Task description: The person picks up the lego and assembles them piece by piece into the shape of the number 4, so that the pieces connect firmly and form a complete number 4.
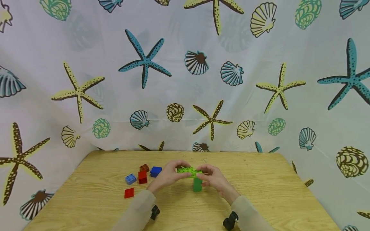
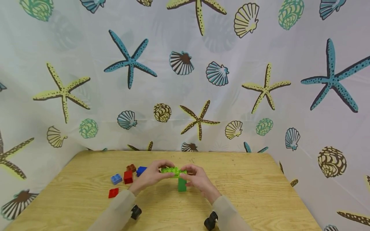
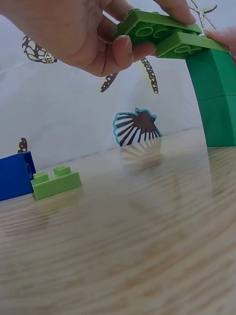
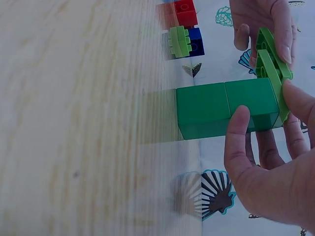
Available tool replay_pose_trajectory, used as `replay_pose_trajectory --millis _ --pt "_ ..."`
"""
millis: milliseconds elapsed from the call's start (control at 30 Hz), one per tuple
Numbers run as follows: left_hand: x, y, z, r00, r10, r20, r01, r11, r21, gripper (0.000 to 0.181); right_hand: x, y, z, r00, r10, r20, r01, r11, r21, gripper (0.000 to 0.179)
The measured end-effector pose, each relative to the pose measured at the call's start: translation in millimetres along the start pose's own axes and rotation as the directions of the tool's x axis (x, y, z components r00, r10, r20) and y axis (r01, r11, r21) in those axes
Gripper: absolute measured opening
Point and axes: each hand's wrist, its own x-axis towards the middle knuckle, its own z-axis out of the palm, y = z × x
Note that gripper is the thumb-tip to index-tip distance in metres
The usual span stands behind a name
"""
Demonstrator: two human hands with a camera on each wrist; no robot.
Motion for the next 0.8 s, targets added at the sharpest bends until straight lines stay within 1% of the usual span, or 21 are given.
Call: replay_pose_trajectory --millis 200,467,667,733,800 --pt "-1.2 1.9 2.7 0.999 -0.028 0.037 0.029 0.999 -0.035 0.043 0.0 -0.2 -0.1 1.000 0.000 0.001 0.000 1.000 0.006 0.034" --pt "-1.3 0.2 2.1 0.998 -0.029 0.058 0.031 0.999 -0.034 0.039 -0.8 3.0 1.7 1.000 0.007 -0.001 -0.007 1.000 0.012 0.033" --pt "2.5 -2.6 0.9 0.997 -0.023 0.075 0.024 1.000 -0.013 0.038 0.1 3.0 1.2 1.000 0.003 -0.006 -0.003 1.000 0.015 0.032" --pt "3.5 -2.8 0.7 0.997 -0.023 0.080 0.025 0.999 -0.030 0.038 0.6 2.9 0.6 1.000 0.001 -0.009 -0.001 1.000 0.013 0.033" --pt "3.6 -2.2 0.6 0.996 -0.032 0.089 0.038 0.997 -0.071 0.038 1.1 2.5 0.3 1.000 -0.001 -0.012 0.001 1.000 0.009 0.033"
